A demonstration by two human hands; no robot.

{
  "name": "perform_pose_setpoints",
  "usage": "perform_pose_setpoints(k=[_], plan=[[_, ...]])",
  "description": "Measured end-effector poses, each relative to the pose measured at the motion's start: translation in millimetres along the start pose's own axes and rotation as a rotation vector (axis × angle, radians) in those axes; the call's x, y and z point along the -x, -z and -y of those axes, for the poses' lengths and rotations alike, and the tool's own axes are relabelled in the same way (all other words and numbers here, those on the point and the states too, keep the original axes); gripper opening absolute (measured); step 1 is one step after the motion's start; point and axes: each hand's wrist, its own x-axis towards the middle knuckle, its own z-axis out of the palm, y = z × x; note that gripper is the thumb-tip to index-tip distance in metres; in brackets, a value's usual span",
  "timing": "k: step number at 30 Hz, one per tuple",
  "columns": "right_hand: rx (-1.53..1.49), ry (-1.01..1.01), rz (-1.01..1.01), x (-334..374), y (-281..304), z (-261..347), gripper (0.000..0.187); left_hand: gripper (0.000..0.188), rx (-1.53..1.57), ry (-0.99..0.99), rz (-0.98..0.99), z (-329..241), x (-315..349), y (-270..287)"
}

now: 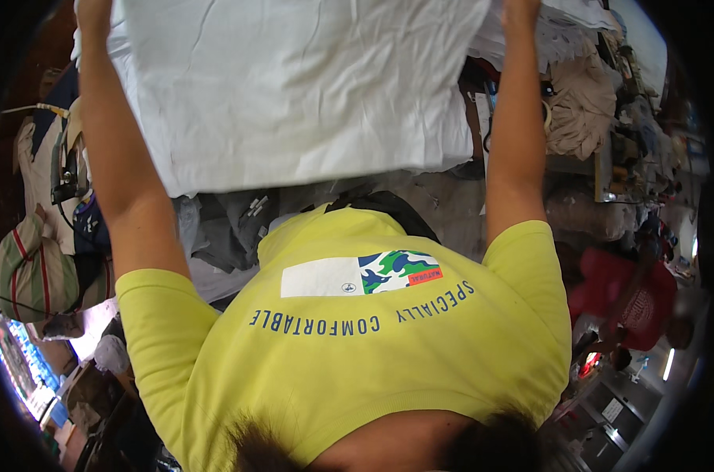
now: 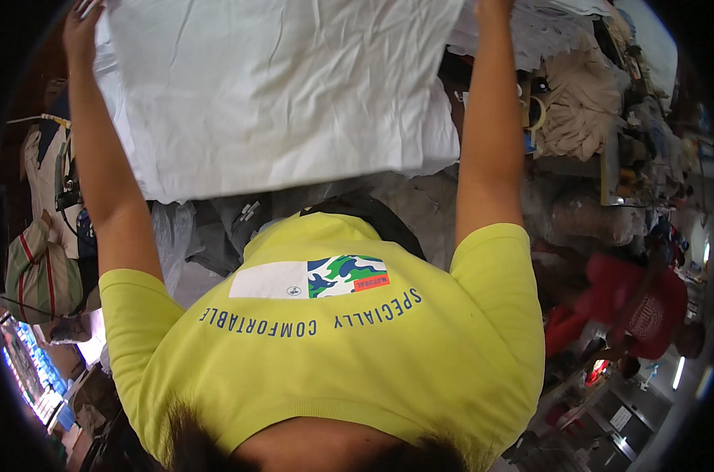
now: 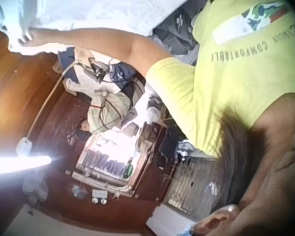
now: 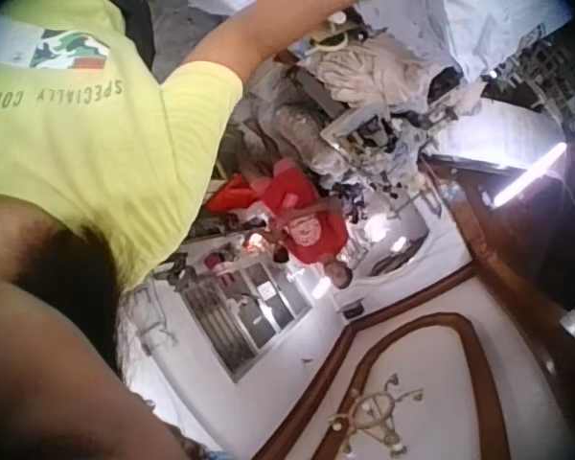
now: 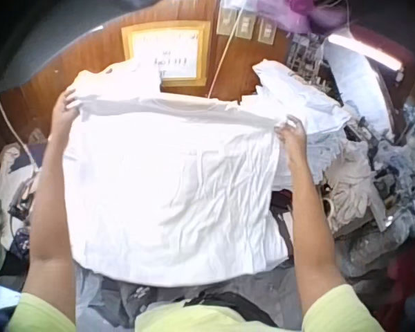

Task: The person folds white t-shirts from a large stack, smooths them by hand, and uses shears to cut a small piece of fabric from one shirt before placing it back on the pile.

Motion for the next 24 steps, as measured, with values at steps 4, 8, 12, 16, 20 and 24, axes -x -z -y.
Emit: perform_pose_setpoints(k=[4, 8, 12, 16, 20, 24], plan=[[0.457, 0.132, 0.059, 86, -8, -66, 0.036, 0.049, -0.582, -0.129, 0.138, 72, 83, 19], [0.528, -0.047, 0.198, 217, 31, -95, 0.028, 0.045, -0.800, 0.078, 0.266, 59, 230, 56], [0.599, -0.243, 0.138, 307, 61, -77, 0.024, 0.039, -0.856, 0.402, 0.189, 28, 326, 102], [0.536, -0.461, 0.001, 325, 66, -68, 0.021, 0.034, -0.523, 0.759, -0.037, 27, 346, 114], [0.851, -0.538, 0.152, 315, 56, -65, 0.028, 0.032, -0.361, 0.975, -0.104, 21, 333, 105], [0.970, -0.391, 0.262, 315, 58, -68, 0.030, 0.030, -0.258, 1.058, -0.147, 44, 336, 125]])
